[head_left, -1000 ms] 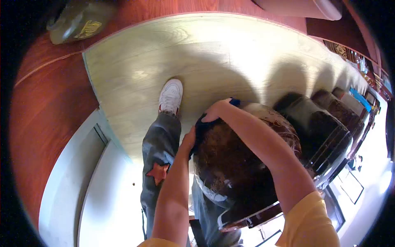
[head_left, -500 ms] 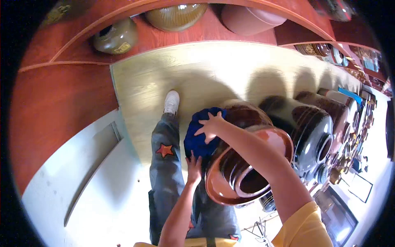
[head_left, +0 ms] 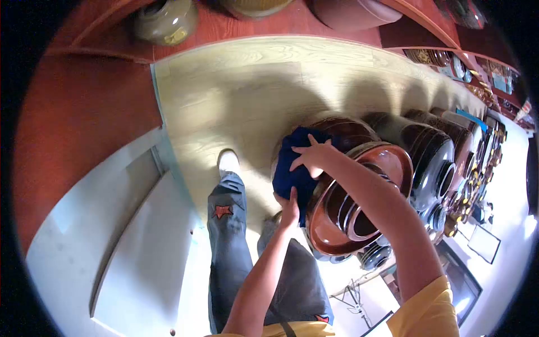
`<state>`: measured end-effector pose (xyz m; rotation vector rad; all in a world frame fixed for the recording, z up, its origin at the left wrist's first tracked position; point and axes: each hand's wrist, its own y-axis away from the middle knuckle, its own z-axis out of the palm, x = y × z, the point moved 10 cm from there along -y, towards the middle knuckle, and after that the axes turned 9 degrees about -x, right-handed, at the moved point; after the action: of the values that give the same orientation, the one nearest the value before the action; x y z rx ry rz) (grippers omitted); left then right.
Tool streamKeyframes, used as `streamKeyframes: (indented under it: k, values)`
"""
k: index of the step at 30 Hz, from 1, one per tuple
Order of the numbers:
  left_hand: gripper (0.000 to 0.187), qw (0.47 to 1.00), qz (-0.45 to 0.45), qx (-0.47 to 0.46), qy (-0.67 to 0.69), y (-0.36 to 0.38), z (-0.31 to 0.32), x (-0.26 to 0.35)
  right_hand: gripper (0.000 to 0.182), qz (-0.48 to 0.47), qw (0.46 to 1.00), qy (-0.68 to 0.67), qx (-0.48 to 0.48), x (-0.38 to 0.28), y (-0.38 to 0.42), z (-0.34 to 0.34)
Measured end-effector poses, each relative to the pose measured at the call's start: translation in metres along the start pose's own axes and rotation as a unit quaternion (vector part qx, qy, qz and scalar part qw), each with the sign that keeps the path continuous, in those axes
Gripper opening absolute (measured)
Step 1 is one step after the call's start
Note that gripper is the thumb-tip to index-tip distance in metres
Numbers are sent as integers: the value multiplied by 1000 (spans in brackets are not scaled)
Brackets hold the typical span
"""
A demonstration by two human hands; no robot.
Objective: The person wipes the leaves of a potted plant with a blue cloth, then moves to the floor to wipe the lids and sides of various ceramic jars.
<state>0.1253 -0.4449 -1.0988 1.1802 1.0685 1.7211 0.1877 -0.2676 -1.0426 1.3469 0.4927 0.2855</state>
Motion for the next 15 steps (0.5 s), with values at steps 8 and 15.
streamKeyframes:
  k: [8,15]
  values:
    - [82,994,12,71,-82,-32,-26,-3,82,33,996,64,-44,-31,-65,-12]
    - [66,975,-109,-132,142,-105,-37,-104,82,194,979,54,-20,-57,-216,1]
